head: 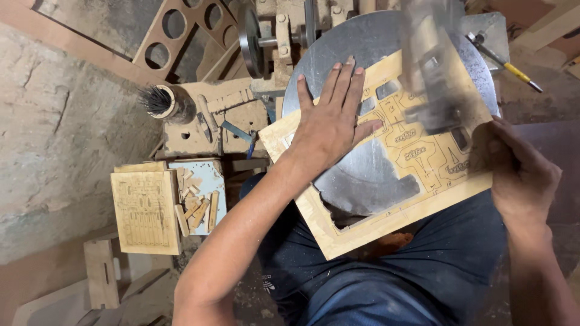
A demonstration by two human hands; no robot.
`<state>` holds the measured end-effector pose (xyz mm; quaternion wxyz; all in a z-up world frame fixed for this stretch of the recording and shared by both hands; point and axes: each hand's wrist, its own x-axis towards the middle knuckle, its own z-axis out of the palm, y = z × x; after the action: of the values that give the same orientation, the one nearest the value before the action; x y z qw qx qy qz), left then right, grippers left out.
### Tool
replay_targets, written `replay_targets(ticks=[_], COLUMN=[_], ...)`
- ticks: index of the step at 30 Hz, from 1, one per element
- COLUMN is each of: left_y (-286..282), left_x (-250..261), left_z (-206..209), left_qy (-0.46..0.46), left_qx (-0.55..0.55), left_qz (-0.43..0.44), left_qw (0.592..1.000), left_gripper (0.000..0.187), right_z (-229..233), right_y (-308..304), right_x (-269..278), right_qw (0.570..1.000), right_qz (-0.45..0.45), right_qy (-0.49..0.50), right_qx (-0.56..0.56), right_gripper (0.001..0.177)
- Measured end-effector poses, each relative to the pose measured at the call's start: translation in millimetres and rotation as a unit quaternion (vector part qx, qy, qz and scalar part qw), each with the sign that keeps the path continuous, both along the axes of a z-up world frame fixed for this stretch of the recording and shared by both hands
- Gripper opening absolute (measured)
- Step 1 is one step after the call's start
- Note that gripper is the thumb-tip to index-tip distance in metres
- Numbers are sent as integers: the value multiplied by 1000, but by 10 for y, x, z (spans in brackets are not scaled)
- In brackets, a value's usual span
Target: The person operates a scroll saw to cut a wooden board along pre-drawn outlines. They guide the wood with both hands, rotating it to follow the pattern, and remove cut pieces as they are separated.
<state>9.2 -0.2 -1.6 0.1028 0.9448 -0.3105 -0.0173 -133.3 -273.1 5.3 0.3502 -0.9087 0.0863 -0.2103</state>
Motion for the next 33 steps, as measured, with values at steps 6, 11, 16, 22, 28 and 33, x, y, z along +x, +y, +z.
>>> replay_targets(ticks=[6, 11, 16, 22, 28, 33], left_y=[-19, -2, 40, -4, -54, -84], left_x=[33, 54, 110, -45, -275, -336], left_z=[64, 144, 131, 81, 4, 9], left_qy=[30, 15, 29, 46, 20, 16], left_qx=[23, 69, 46, 45, 1, -17], left_qz=[11, -13, -105, -40, 22, 47], left_qw=[999, 997, 993, 997, 1000, 999], left_gripper=[93, 96, 70, 61, 57, 59], right_z=[136, 189, -72, -608, -433, -403], right_y=[64, 20, -230, -162, 847, 1119], right_x=[103, 210, 229, -155, -1101, -1315], right_qw=[1000, 999, 999, 978, 857, 825], right_qz=[16, 28, 40, 39, -22, 18], right_qy=[-7, 2, -19, -92, 152, 203], right_qx=[-13, 14, -9, 181, 491, 527], right_gripper=[26, 23, 20, 58, 64, 46])
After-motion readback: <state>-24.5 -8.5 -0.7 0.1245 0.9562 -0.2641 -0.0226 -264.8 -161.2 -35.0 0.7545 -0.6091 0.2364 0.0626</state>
